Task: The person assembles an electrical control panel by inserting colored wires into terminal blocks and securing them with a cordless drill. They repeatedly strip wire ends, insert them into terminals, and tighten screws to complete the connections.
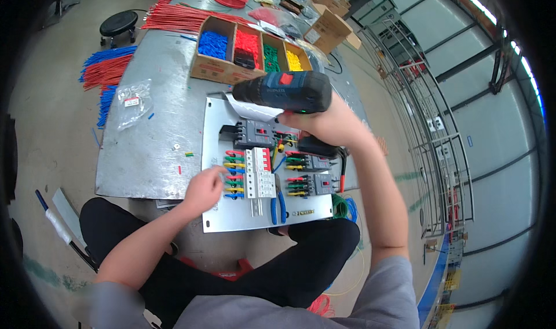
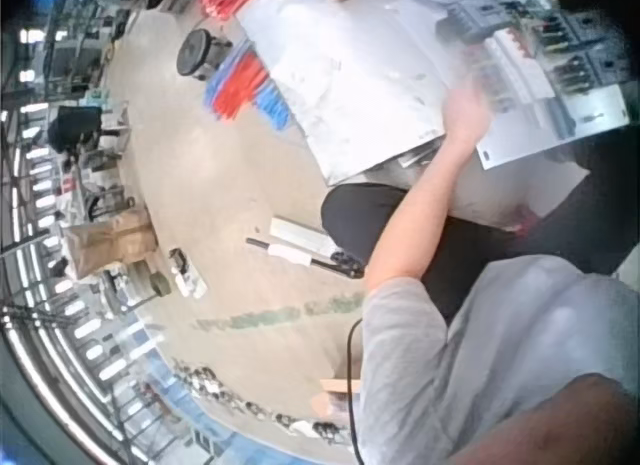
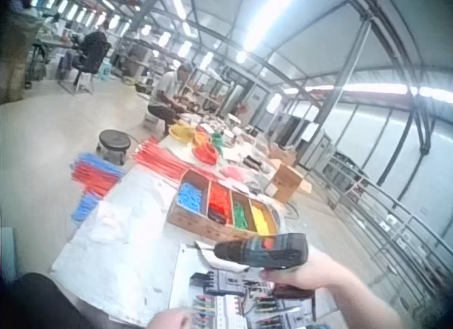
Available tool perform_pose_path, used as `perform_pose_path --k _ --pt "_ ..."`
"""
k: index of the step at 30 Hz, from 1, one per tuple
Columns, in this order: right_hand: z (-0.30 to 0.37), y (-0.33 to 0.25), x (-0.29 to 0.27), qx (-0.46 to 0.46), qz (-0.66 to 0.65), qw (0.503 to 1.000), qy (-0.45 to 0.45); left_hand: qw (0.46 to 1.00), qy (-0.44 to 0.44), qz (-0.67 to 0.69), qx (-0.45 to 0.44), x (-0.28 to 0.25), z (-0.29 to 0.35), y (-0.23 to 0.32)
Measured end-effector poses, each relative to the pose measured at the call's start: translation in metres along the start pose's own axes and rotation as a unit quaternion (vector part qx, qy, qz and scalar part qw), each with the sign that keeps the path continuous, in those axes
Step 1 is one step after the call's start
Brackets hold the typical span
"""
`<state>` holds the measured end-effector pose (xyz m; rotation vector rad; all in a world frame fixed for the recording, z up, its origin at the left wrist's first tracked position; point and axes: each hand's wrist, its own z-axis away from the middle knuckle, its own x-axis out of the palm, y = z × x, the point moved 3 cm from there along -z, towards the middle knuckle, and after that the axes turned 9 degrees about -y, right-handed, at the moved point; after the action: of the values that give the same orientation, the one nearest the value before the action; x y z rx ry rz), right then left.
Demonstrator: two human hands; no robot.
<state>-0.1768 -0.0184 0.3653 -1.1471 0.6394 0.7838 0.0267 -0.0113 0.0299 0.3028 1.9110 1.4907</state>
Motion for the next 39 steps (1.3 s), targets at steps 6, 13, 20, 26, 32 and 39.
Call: perform_pose_path --k 6,13,20,26,32,39 --pt "-0.092 -0.016 0.076 -0.124 -0.188 0.974 0.029 0.990 -0.036 -0.110 0.077 0.009 -0.007 0.007" --pt "-0.174 -0.036 0.160 -0.234 -0.337 0.911 0.038 0.996 -0.046 -0.038 0.072 0.012 -0.011 -0.006" --pt "-0.241 0.003 0.233 -0.242 -0.296 0.912 0.147 0.996 -0.056 -0.009 0.074 0.007 -0.012 -0.004" --pt "-0.255 0.029 0.263 -0.183 -0.358 0.906 0.133 0.983 -0.093 -0.108 0.115 0.005 -0.022 0.000" --pt "-0.226 0.033 0.236 -0.156 -0.128 0.979 -0.014 0.975 -0.110 -0.147 0.125 -0.003 -0.026 -0.015" --pt "-0.085 0.109 0.171 -0.137 0.183 0.963 -0.140 0.961 -0.065 -0.225 0.149 0.010 -0.024 -0.008"
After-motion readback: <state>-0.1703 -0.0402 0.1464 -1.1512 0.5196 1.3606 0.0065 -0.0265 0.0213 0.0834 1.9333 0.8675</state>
